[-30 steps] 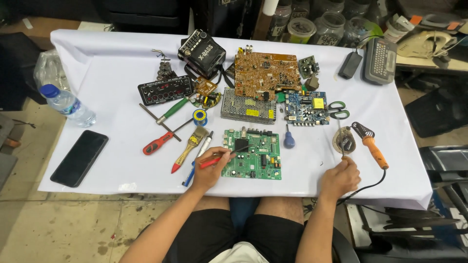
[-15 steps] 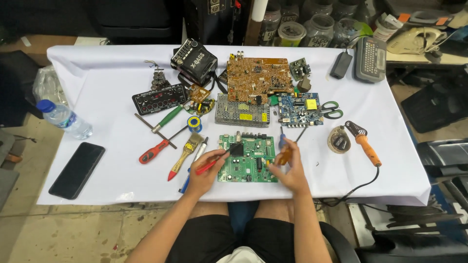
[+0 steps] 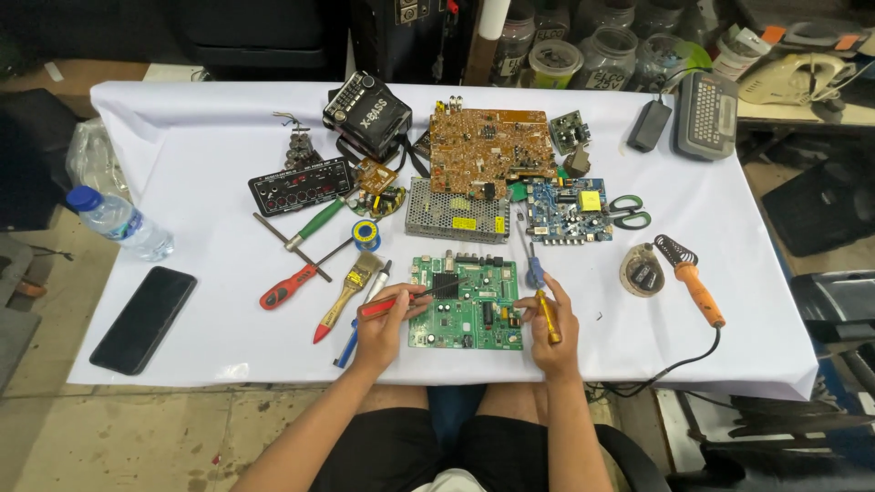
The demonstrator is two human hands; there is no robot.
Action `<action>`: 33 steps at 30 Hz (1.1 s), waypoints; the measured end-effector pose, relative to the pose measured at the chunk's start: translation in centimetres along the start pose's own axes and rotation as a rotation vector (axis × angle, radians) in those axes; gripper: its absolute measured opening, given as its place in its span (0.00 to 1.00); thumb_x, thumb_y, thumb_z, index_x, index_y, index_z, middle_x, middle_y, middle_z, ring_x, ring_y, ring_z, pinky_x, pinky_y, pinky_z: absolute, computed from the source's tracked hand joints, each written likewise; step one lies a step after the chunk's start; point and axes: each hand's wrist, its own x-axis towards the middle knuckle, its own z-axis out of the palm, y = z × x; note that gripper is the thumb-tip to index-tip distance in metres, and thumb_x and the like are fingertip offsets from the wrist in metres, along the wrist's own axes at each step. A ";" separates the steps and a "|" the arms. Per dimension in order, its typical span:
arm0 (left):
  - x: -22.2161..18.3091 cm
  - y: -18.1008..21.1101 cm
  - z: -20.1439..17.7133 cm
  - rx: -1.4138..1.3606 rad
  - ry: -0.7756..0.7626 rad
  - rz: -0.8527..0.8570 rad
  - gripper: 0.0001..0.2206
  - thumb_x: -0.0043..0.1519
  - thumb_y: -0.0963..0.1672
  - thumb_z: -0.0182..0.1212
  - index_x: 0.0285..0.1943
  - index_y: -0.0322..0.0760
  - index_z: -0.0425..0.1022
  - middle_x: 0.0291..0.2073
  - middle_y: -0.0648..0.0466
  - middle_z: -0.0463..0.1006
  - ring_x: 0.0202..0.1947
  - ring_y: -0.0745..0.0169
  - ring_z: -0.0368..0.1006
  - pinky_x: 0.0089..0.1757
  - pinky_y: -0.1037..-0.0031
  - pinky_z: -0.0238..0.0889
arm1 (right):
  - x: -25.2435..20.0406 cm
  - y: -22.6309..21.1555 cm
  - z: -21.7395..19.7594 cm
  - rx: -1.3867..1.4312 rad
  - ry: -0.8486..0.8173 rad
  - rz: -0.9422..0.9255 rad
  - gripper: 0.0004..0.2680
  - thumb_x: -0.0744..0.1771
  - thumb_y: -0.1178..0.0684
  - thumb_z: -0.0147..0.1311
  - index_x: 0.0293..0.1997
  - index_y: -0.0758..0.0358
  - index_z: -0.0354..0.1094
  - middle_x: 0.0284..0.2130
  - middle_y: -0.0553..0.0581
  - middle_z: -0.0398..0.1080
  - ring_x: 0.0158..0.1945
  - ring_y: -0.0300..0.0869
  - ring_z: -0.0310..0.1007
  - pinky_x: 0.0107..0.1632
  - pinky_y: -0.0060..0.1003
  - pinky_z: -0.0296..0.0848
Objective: Inspecting and testing a green circuit board using multimeter probes on a repair bench.
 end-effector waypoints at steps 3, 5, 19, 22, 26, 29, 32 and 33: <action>0.5 -0.1 0.7 -0.025 -0.008 0.010 0.13 0.69 0.44 0.56 0.48 0.23 0.77 0.43 0.31 0.83 0.45 0.38 0.82 0.45 0.53 0.79 | 0.3 -0.5 -0.4 0.006 -0.044 0.011 0.24 0.70 0.36 0.40 0.66 0.66 0.63 0.34 0.63 0.80 0.30 0.43 0.76 0.38 0.39 0.73; 0.5 -1.0 0.7 -0.041 -0.004 0.019 0.13 0.69 0.44 0.57 0.47 0.23 0.77 0.43 0.31 0.83 0.44 0.37 0.82 0.45 0.52 0.79 | 0.6 -0.7 -0.6 -0.008 -0.076 0.023 0.22 0.70 0.38 0.39 0.60 0.66 0.71 0.33 0.64 0.81 0.29 0.44 0.77 0.37 0.39 0.74; 0.3 -1.4 0.8 -0.083 0.002 0.058 0.13 0.66 0.43 0.63 0.52 0.24 0.73 0.50 0.33 0.80 0.52 0.41 0.79 0.51 0.57 0.75 | 0.9 -2.4 -0.1 -0.137 -0.034 -0.107 0.06 0.65 0.63 0.60 0.45 0.68 0.76 0.31 0.60 0.81 0.32 0.49 0.83 0.39 0.40 0.80; 0.1 -1.8 1.1 -0.017 -0.002 0.072 0.12 0.68 0.42 0.58 0.52 0.21 0.73 0.49 0.32 0.81 0.52 0.40 0.79 0.52 0.56 0.75 | 0.9 -2.3 -0.4 -0.091 0.009 -0.067 0.04 0.66 0.62 0.59 0.43 0.69 0.77 0.30 0.61 0.80 0.30 0.46 0.81 0.37 0.38 0.78; 0.2 -2.3 0.9 0.026 -0.015 0.112 0.13 0.69 0.44 0.56 0.50 0.23 0.73 0.46 0.33 0.81 0.47 0.42 0.81 0.49 0.58 0.76 | 0.9 -2.9 -0.3 -0.095 0.047 -0.078 0.03 0.68 0.61 0.57 0.42 0.70 0.74 0.29 0.62 0.80 0.28 0.44 0.79 0.34 0.37 0.76; 0.2 -2.7 0.6 0.047 0.011 0.164 0.12 0.70 0.44 0.55 0.49 0.24 0.73 0.44 0.34 0.82 0.46 0.42 0.82 0.49 0.57 0.77 | 0.6 -2.7 -0.3 -0.063 0.034 -0.059 0.04 0.68 0.58 0.57 0.39 0.67 0.74 0.28 0.60 0.81 0.24 0.41 0.76 0.33 0.35 0.75; 0.1 -2.6 0.4 0.130 -0.022 0.204 0.11 0.69 0.44 0.55 0.49 0.26 0.74 0.44 0.38 0.83 0.45 0.45 0.83 0.49 0.60 0.77 | 0.5 -2.4 -0.1 -0.026 0.020 -0.005 0.04 0.68 0.58 0.56 0.36 0.67 0.76 0.24 0.60 0.80 0.24 0.40 0.77 0.31 0.34 0.75; 0.0 -2.4 0.5 0.151 -0.038 0.215 0.12 0.69 0.45 0.56 0.49 0.27 0.74 0.44 0.38 0.83 0.45 0.44 0.83 0.49 0.59 0.77 | 0.6 -2.5 -0.1 -0.029 0.014 -0.003 0.05 0.68 0.57 0.56 0.37 0.67 0.75 0.26 0.61 0.80 0.24 0.41 0.77 0.31 0.35 0.75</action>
